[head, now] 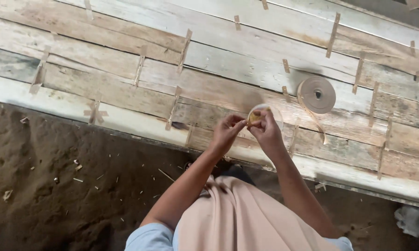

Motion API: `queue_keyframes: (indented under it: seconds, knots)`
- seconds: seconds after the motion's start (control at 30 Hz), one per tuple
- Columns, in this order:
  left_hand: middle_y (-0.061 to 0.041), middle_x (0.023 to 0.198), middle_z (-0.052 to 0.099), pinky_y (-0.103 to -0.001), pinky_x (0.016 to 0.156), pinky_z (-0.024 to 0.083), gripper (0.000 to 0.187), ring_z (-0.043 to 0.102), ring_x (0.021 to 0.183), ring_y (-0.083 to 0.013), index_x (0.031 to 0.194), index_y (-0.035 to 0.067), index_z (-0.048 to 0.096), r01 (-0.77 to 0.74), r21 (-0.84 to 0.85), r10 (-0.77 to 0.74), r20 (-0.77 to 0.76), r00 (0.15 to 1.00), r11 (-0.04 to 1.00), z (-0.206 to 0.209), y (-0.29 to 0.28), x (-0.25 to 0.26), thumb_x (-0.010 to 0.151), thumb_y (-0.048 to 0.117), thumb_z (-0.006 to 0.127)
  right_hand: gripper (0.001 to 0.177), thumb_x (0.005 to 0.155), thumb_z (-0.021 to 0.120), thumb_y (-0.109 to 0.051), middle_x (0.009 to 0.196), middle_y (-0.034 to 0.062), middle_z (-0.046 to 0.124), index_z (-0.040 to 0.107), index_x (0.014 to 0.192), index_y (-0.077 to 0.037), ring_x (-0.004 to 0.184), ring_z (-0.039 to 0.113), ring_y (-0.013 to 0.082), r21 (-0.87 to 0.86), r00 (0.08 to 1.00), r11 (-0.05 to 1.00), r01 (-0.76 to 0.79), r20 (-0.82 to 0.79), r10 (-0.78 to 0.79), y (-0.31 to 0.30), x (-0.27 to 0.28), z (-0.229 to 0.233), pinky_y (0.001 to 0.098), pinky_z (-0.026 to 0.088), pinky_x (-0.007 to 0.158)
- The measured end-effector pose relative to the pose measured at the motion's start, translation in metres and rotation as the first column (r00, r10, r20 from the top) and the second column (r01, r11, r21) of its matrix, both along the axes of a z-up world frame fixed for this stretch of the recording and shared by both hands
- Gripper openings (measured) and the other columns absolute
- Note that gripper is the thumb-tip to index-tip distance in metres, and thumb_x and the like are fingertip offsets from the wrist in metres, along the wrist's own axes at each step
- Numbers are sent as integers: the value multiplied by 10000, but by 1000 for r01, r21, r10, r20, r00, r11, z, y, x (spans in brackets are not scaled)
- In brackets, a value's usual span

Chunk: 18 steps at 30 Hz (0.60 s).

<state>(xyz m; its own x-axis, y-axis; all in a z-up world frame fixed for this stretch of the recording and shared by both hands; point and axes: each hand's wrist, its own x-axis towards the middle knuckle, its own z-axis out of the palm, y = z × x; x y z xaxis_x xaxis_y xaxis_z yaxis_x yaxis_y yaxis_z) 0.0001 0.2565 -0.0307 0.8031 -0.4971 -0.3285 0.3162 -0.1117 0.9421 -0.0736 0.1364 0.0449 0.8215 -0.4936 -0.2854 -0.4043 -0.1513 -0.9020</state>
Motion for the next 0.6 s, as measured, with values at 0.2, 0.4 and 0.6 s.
queue_keyframes:
  seconds: [0.2, 0.4, 0.6]
  knots:
    - [-110, 1078, 708, -448, 891, 498, 228, 653, 1029, -339, 1041, 136, 749, -30, 2, 30, 86, 996, 1000, -29, -26, -4, 939, 338, 721, 361, 882, 774, -115, 920, 120, 752, 635, 1215, -102, 757, 724, 154, 20, 990, 1000, -5, -142, 8, -24, -2, -12, 276, 587, 658]
    - [1, 1395, 540, -565, 986, 421, 157, 495, 1274, -313, 1004, 224, 674, -95, 371, -18, 291, 957, 924, -24, -44, 2, 980, 372, 630, 410, 832, 761, -496, 978, -62, 760, 642, 1187, -328, 945, 737, 189, -384, 829, 899, -209, -557, -45, -76, -13, -39, 404, 570, 795]
    - [-66, 1473, 533, -660, 997, 363, 145, 438, 1346, -424, 957, 190, 759, -92, 232, -26, 460, 888, 968, -2, -53, 11, 896, 322, 760, 456, 826, 846, -341, 1118, 61, 679, 681, 1202, -142, 1134, 604, 274, -721, 987, 685, -106, 5, 158, -119, -13, -58, 415, 420, 988]
